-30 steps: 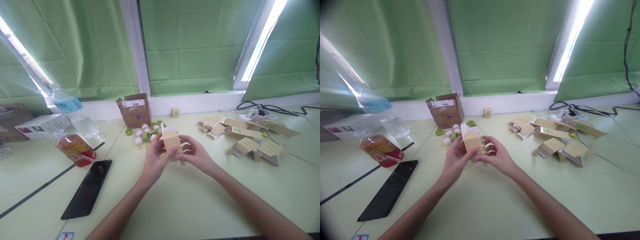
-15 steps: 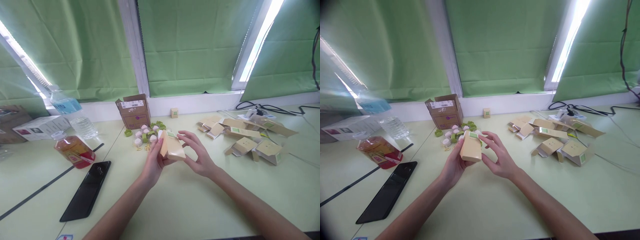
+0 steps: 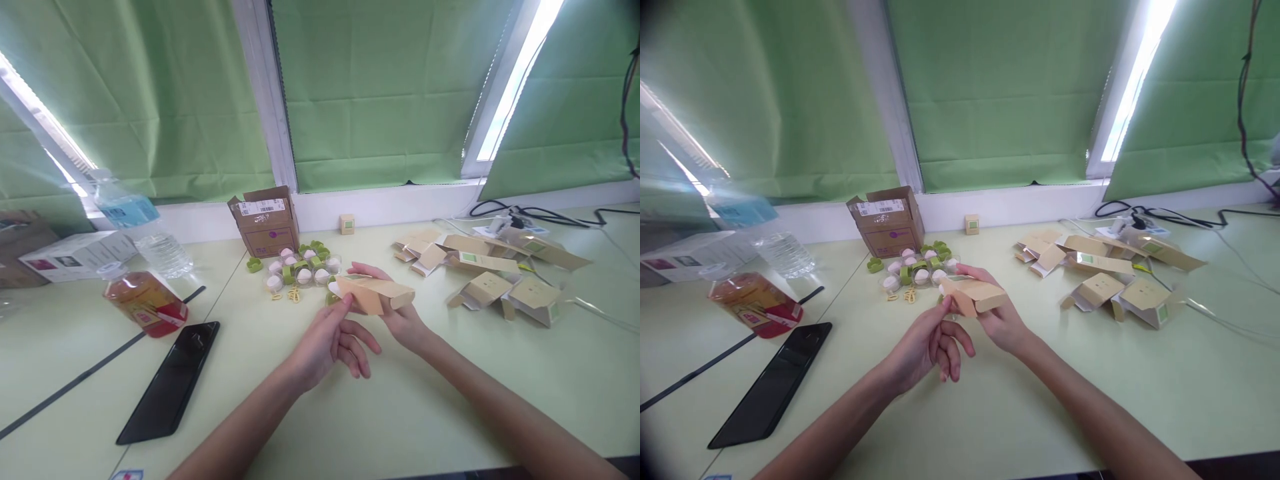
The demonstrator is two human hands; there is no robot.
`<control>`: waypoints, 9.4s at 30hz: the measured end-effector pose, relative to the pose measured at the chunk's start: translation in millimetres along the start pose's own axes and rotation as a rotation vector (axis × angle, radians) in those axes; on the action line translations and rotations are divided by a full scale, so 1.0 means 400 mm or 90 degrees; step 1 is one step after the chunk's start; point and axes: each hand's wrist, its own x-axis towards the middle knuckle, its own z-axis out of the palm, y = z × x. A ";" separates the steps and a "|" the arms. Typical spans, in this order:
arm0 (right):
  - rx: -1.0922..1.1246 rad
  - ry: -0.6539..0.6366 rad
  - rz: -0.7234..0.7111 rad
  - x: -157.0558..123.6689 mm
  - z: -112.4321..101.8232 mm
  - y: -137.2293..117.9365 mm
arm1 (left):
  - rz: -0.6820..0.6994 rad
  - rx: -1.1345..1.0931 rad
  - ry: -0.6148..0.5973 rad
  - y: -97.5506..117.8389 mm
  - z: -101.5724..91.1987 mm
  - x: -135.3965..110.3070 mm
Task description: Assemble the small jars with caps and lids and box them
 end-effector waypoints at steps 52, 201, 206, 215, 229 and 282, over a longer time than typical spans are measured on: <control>-0.104 -0.005 -0.039 -0.005 -0.013 -0.039 | 0.567 0.518 0.231 -0.008 -0.021 -0.021; -0.284 0.004 -0.101 -0.009 0.016 0.057 | 0.521 0.686 0.463 -0.044 -0.008 0.009; -0.291 0.003 -0.059 -0.008 0.015 0.054 | 0.597 0.795 0.447 -0.054 -0.010 0.010; -0.027 0.061 0.162 0.014 -0.002 0.092 | 0.620 0.778 0.499 -0.030 -0.066 0.026; -0.113 0.027 0.236 0.023 -0.041 0.141 | 0.264 0.889 0.468 -0.074 -0.115 0.067; -0.203 -0.117 0.138 0.025 -0.018 0.137 | 0.500 0.682 0.353 -0.010 -0.097 0.065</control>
